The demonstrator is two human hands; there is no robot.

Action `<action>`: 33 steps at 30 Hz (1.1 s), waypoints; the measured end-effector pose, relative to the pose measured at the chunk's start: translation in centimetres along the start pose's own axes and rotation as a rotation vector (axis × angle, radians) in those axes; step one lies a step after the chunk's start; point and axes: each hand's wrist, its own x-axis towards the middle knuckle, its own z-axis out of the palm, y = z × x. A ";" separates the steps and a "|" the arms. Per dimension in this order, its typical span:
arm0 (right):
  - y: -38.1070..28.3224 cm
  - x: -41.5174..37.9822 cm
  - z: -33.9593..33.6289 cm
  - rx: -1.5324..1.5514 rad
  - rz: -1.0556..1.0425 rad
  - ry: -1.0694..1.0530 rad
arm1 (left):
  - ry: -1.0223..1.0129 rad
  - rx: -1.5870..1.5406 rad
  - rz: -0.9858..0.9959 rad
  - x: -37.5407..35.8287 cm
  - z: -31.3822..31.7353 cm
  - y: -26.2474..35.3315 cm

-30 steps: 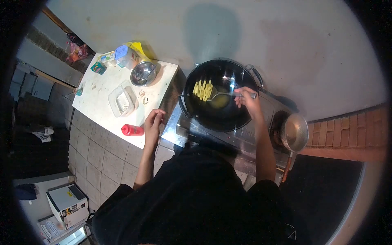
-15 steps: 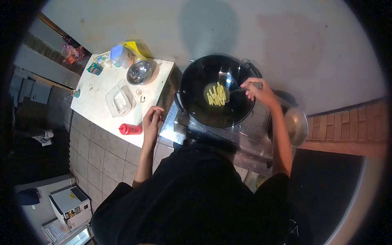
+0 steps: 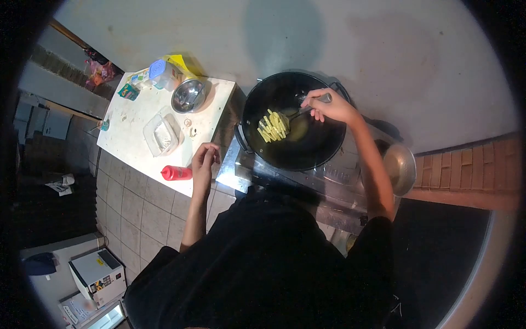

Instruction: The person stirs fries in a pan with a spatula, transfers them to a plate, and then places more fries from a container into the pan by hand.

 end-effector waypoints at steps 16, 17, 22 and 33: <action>4.1 -7.8 7.5 0.239 0.014 0.380 | 0.005 0.003 -0.032 0.4 0.5 -0.2; 3.8 -8.1 7.8 0.247 0.021 0.398 | -0.006 0.005 -0.033 0.5 0.7 -0.1; 3.7 -8.3 9.5 0.284 0.028 0.458 | -0.046 0.050 -0.030 0.8 1.3 0.4; 3.4 -4.9 5.0 0.204 0.126 0.453 | -0.054 0.032 -0.029 0.9 1.0 0.0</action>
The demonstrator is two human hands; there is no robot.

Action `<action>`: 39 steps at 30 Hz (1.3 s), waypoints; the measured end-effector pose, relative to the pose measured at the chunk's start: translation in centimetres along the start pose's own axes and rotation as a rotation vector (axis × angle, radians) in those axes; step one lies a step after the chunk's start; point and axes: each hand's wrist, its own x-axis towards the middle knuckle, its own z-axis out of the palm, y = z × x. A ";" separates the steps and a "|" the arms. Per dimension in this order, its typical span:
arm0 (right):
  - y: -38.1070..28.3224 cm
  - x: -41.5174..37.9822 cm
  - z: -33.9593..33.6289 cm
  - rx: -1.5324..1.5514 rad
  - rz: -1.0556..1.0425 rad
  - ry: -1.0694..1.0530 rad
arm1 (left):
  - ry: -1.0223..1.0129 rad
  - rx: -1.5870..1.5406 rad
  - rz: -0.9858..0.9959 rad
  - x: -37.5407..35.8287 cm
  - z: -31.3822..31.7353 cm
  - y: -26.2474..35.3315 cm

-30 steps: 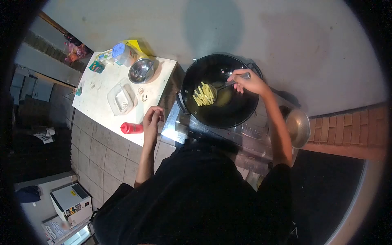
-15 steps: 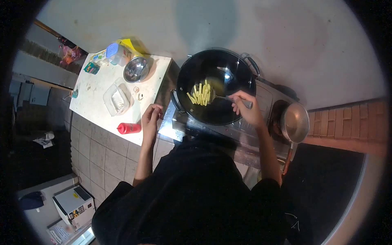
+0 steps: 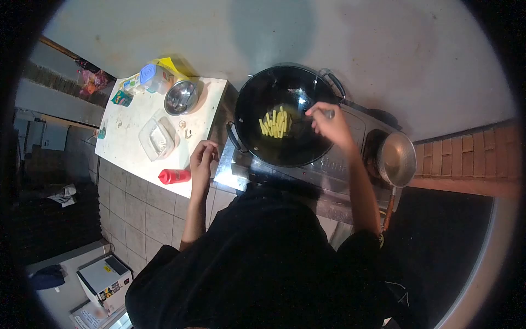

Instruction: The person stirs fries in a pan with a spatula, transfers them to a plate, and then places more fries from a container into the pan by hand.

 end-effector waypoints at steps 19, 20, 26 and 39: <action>-2.7 3.6 -4.9 -0.169 -0.076 -0.161 | 0.051 -0.014 0.007 -0.2 -0.2 0.3; -2.7 3.7 -5.0 -0.198 -0.077 -0.164 | 0.049 -0.013 0.008 -0.1 -0.3 0.5; -1.9 5.0 -5.6 -0.259 -0.024 -0.162 | 0.053 -0.014 0.013 -0.2 -0.5 0.5; 1.0 5.4 -1.8 0.073 -0.064 -0.316 | 0.054 -0.037 0.020 -0.4 -0.7 -0.3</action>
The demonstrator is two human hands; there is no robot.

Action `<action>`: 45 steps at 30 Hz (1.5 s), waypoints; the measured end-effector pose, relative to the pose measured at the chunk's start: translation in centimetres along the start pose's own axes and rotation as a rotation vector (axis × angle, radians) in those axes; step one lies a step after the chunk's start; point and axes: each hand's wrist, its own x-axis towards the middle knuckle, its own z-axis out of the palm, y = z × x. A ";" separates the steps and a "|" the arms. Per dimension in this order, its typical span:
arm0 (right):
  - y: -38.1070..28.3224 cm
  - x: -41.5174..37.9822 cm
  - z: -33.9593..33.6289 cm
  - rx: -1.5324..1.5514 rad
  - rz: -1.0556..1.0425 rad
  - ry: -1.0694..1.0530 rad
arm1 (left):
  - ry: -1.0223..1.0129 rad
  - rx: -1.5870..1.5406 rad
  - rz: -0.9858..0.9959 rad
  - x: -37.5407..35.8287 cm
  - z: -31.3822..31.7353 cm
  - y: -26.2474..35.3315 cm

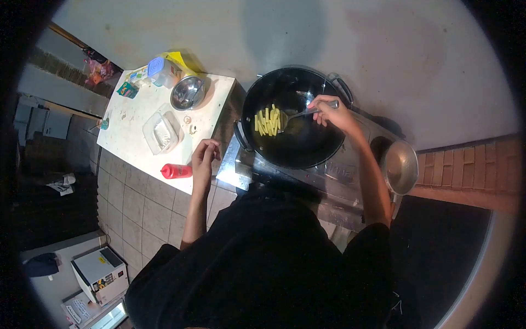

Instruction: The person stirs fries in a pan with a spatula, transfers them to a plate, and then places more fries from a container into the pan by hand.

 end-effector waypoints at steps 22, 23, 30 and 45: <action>1.6 0.6 1.1 0.217 0.006 0.078 | 0.002 0.010 -0.003 -0.4 -0.3 0.2; 1.6 0.7 1.2 0.215 0.003 0.074 | 0.006 0.010 0.001 -0.3 -0.3 0.2; 2.6 -1.5 3.9 0.213 -0.061 0.204 | 0.001 -0.006 -0.015 -0.3 -0.1 0.0; 4.1 -1.8 4.9 0.443 -0.093 0.212 | 0.017 0.051 0.057 1.5 -1.6 1.1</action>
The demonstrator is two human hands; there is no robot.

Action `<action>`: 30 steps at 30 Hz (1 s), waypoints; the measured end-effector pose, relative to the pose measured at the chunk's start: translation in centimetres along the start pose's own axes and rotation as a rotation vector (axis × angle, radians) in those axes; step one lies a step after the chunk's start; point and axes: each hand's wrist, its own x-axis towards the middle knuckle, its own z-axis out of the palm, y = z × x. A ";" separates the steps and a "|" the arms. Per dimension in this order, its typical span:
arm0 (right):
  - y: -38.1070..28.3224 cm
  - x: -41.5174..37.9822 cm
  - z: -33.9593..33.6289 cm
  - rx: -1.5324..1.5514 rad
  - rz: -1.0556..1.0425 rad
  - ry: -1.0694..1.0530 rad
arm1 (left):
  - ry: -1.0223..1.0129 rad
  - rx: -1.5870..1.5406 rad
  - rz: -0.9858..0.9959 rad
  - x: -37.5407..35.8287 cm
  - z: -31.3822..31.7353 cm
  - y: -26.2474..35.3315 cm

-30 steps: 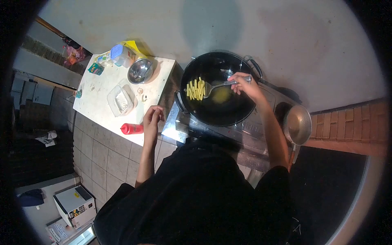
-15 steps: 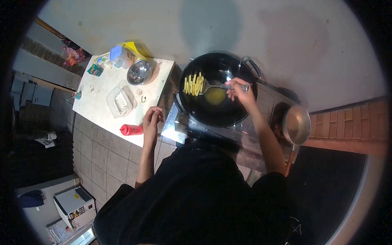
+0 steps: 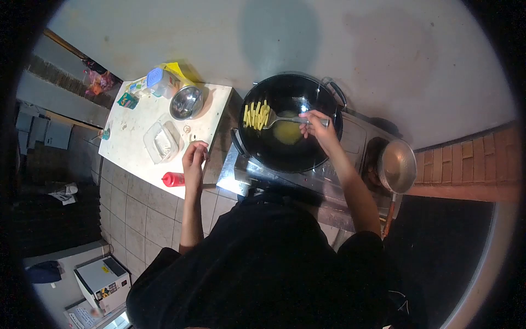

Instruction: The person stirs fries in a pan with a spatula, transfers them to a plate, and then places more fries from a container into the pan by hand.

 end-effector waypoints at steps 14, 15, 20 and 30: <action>0.6 -0.8 1.8 -0.001 -0.072 0.102 | 0.050 0.203 0.117 4.4 -0.1 0.9; 0.6 -0.9 2.0 0.002 -0.082 0.120 | 0.057 0.235 0.108 4.8 0.1 1.5; 0.8 -1.1 2.7 0.007 -0.088 0.165 | -0.009 0.195 0.103 5.2 0.6 0.3; 1.0 -1.3 3.4 -0.097 -0.193 0.207 | 0.016 0.155 0.039 2.6 -0.9 -0.9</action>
